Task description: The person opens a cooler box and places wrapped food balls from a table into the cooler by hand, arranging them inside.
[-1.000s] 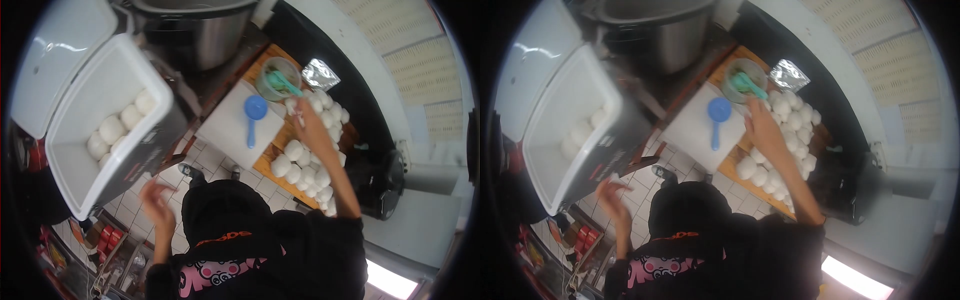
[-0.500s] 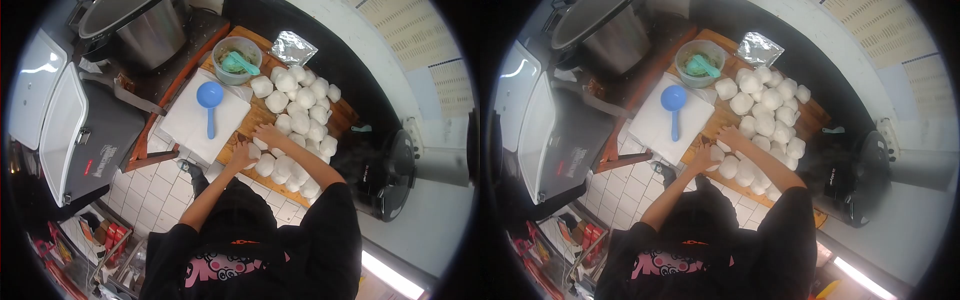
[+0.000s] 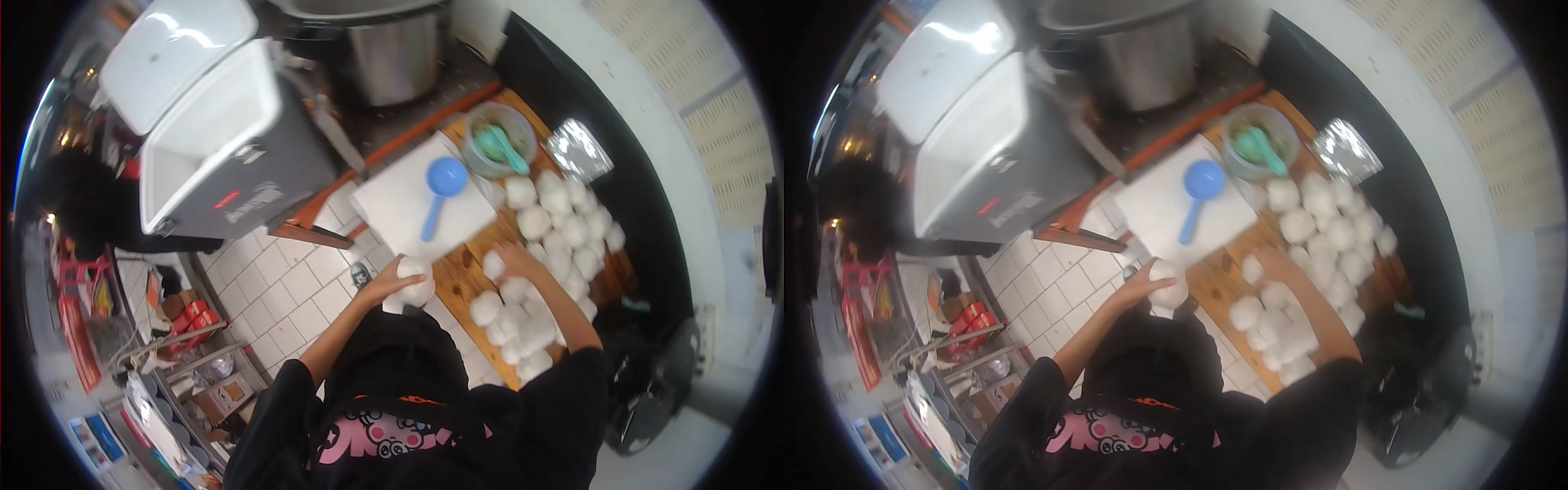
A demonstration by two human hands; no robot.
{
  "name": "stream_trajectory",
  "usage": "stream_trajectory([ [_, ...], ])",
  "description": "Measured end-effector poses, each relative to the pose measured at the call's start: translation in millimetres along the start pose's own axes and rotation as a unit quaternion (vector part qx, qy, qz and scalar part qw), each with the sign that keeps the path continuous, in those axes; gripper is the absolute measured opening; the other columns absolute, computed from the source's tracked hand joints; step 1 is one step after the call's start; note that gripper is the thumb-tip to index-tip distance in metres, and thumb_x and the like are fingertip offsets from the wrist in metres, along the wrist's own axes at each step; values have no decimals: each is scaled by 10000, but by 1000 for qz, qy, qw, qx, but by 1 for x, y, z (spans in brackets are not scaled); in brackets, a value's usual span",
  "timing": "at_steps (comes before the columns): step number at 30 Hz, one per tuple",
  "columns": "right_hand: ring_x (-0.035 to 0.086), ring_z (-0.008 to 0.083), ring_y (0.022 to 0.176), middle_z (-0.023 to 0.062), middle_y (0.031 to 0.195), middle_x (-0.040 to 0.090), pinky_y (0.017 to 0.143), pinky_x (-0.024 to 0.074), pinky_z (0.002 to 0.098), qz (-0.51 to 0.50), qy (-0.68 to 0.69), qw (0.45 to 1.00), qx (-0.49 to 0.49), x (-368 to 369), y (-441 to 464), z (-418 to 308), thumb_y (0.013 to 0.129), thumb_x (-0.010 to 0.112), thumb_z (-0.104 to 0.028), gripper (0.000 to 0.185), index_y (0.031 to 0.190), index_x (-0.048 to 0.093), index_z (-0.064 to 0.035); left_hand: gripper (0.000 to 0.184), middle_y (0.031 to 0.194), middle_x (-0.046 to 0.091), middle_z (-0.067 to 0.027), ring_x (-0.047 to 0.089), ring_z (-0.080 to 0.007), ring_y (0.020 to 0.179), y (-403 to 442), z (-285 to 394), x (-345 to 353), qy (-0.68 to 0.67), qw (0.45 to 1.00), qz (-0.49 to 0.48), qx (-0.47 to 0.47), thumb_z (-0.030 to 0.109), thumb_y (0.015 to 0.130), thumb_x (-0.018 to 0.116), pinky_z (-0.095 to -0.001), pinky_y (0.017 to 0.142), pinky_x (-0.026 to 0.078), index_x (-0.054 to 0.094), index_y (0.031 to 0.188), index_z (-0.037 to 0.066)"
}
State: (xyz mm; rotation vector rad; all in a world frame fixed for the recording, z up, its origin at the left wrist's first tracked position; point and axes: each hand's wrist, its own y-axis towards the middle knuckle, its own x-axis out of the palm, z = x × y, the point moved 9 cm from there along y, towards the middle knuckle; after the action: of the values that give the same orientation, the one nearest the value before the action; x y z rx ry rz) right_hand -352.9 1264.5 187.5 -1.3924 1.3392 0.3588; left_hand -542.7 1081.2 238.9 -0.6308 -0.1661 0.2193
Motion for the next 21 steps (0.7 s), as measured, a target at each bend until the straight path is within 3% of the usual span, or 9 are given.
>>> stream_trajectory([
  [1,515,323,1026,173,1057,552,847,401,413,33,47,998,24,-9,0,3,469,828,-355,873,1164,421,-20,729,1191,490,-183,491,-248,1102,8,-32,-20,-113,993,-18,15,329,718,728,-338,906,417,357,1228,-36],
  [2,534,332,1000,182,1043,564,839,420,408,64,96,992,48,-19,2,3,481,832,-349,851,1153,431,-15,724,1185,485,-179,494,-254,1097,-22,-22,-51,-96,990,102,-27,335,743,708,-345,928,406,337,1247,-31],
  [4,565,319,959,190,1021,574,832,448,379,92,227,969,43,-57,6,-25,509,832,-330,787,1119,453,-10,673,1161,487,-170,520,-254,1058,-35,-58,-99,-250,959,134,-10,331,788,663,-362,915,422,340,1255,-31],
  [8,557,268,983,153,1051,562,836,448,353,114,291,950,27,-149,33,-106,538,831,-272,749,1121,441,-8,625,1157,482,-160,549,-240,1003,-87,-69,-178,-338,931,136,22,387,849,558,-357,867,459,341,1277,-13],
  [11,536,220,1008,136,1091,542,846,449,327,132,426,894,40,-243,55,-196,640,771,-195,648,1167,447,-4,606,1067,520,-115,568,-194,917,-151,-53,-269,-307,888,314,139,509,889,362,-334,779,500,369,1292,57],
  [13,529,189,1025,109,1121,525,868,450,317,142,608,781,-21,-303,84,-258,734,685,-125,580,1227,405,-3,604,1062,527,-99,567,-174,885,-190,-60,-339,-266,854,404,191,525,909,263,-329,756,504,374,1303,81],
  [15,530,173,1034,113,1142,515,887,452,317,51,697,710,-83,-351,127,-327,815,616,-136,520,1252,376,12,628,1145,509,-106,557,-176,922,-221,-44,-390,-296,834,414,212,530,918,214,-324,802,476,339,1337,79],
  [20,552,200,1011,144,1138,523,870,458,341,-85,572,814,-59,-370,282,-432,828,609,-323,591,1222,392,60,731,1315,419,-135,464,-215,1136,-259,-16,-472,-367,804,404,236,587,899,176,-310,959,363,268,1371,36],
  [21,542,218,1035,159,1168,505,889,451,367,-115,527,842,-15,-350,311,-432,802,630,-374,677,1235,367,75,763,1337,390,-140,408,-223,1191,-257,-20,-475,-328,845,375,194,602,892,167,-307,992,316,272,1363,10],
])
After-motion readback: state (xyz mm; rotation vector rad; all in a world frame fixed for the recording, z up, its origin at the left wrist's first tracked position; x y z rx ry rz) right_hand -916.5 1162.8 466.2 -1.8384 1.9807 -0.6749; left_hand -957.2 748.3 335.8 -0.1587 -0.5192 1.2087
